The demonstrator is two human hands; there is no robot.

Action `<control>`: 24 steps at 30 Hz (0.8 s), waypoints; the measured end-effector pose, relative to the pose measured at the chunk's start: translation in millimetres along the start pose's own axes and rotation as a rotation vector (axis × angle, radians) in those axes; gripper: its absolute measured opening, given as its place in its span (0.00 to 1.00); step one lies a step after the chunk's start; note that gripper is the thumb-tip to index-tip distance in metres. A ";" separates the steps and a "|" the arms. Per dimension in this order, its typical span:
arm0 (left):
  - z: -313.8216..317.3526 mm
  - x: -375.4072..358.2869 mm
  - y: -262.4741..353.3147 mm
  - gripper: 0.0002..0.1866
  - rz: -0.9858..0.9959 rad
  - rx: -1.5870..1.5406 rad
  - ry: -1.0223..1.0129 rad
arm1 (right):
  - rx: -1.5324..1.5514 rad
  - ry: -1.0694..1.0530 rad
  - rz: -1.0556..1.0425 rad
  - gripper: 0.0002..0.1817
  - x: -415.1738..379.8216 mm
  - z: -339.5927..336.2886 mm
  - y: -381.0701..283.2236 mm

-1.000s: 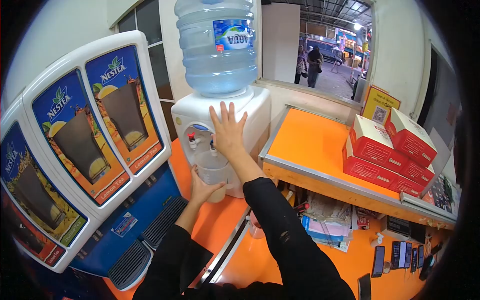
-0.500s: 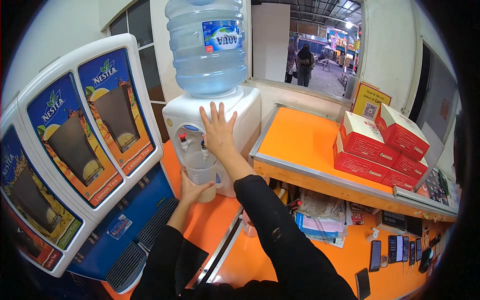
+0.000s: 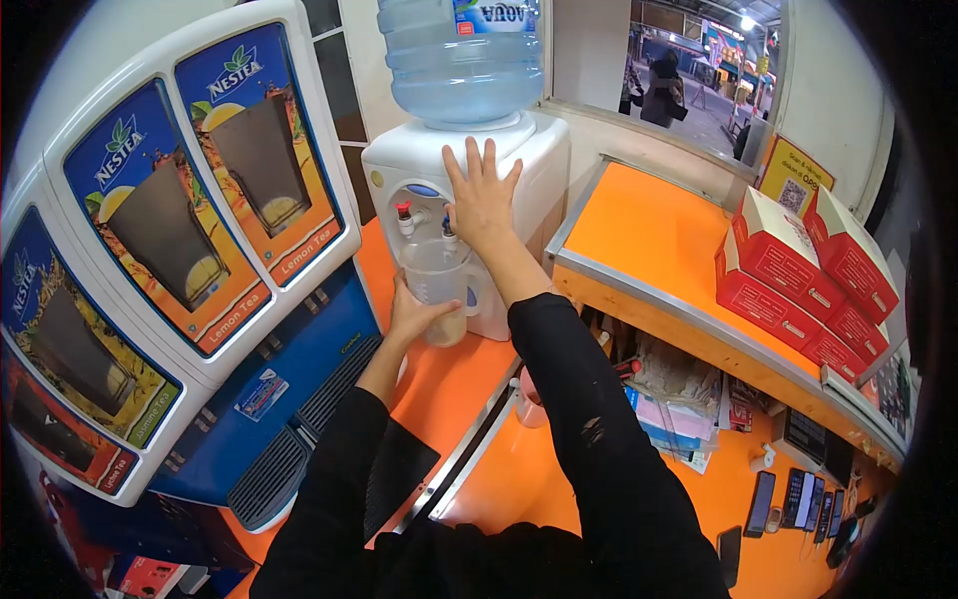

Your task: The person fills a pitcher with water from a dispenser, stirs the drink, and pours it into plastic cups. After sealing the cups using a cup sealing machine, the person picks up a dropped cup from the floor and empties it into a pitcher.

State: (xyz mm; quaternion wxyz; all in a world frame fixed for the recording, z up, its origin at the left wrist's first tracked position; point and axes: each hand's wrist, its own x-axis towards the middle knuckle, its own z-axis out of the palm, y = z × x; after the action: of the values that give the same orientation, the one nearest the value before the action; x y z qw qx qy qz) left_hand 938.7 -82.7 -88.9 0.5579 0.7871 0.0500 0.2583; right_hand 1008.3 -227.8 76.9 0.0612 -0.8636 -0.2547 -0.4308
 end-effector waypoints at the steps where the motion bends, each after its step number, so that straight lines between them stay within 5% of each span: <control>1: -0.1 1.3 -2.8 0.67 -0.004 0.018 -0.001 | -0.001 0.002 0.001 0.51 0.2 0.7 -0.1; 24: 1.8 1.6 10.4 0.59 0.022 -0.013 -0.093 | -0.060 -0.020 0.011 0.50 1.1 -0.9 -1.4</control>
State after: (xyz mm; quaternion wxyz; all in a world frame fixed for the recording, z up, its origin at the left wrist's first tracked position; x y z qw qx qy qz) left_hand 938.7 -87.5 -79.4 0.5619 0.7951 0.0136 0.2278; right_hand 1007.6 -226.5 78.1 0.0352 -0.8706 -0.2376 -0.4293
